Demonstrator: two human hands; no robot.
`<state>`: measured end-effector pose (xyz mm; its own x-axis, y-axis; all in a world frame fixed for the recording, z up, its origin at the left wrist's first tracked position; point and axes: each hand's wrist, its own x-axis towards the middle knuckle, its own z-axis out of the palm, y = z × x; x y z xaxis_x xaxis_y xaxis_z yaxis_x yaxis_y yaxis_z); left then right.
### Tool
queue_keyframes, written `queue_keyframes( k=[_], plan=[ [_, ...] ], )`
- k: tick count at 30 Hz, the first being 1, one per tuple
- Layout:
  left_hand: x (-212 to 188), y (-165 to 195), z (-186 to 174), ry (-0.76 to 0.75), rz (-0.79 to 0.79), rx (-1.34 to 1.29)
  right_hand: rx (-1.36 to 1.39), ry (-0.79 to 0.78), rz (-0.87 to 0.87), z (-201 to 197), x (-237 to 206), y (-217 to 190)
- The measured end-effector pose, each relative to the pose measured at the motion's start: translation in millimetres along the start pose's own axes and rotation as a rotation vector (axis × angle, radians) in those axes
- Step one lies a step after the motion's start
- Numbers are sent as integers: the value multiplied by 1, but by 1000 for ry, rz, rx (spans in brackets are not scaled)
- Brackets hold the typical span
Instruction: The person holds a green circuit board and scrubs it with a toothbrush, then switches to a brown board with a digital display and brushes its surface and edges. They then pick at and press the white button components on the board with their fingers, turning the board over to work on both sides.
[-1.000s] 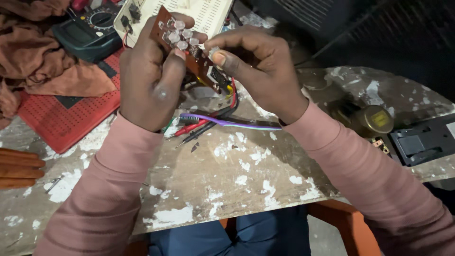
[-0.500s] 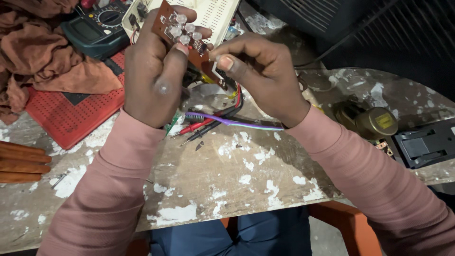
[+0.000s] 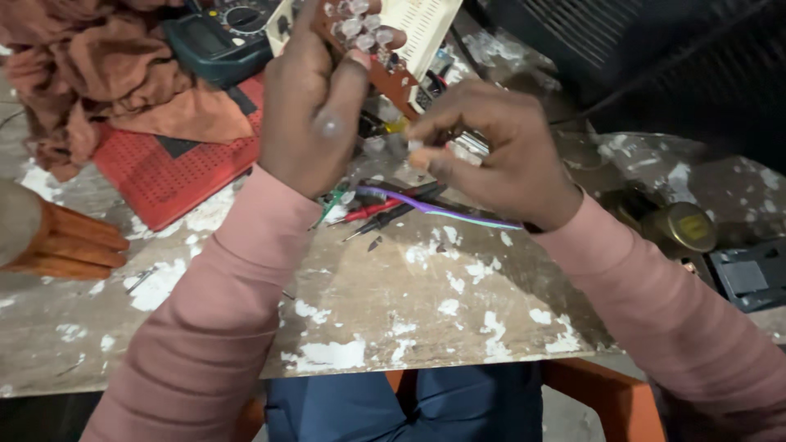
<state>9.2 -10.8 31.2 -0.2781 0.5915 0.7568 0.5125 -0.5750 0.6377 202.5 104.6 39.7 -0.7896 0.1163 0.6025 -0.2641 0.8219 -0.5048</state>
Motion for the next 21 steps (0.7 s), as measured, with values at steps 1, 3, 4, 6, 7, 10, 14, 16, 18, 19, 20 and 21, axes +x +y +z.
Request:
queue_keyframes(
  k=[1,3,4,6,7,10,14,16,18,19,20,21],
  plan=[
    [-1,-1,0,1,9,18,-44,-36,-45,1,-1,-3],
    [-3,-4,0,2,-1,46,-128,-54,-70,2,-4,-9],
    [-4,-5,1,4,-20,57,-169,-63,-80,3,-7,-12],
    [-5,-7,0,7,-43,62,-183,-109,-136,3,-10,-16],
    [-6,-8,0,7,-50,55,-189,-131,-163,3,-11,-17],
    [-5,-8,-1,10,-4,40,-114,-297,-193,7,-12,-17],
    [-4,-3,-2,1,33,0,-192,-448,-266,11,-18,-23],
    [-2,-1,-1,19,11,29,-202,-568,-267,15,-19,-25],
    [-1,1,-1,32,-38,62,-205,-610,-258,18,-20,-25],
    [-1,2,-2,34,-76,81,-208,-631,-253,18,-21,-26],
    [-1,2,-1,35,-114,98,-199,-623,-254,18,-21,-25],
    [-1,1,-1,29,-70,91,-190,-616,-256,19,-21,-25]
  ],
)
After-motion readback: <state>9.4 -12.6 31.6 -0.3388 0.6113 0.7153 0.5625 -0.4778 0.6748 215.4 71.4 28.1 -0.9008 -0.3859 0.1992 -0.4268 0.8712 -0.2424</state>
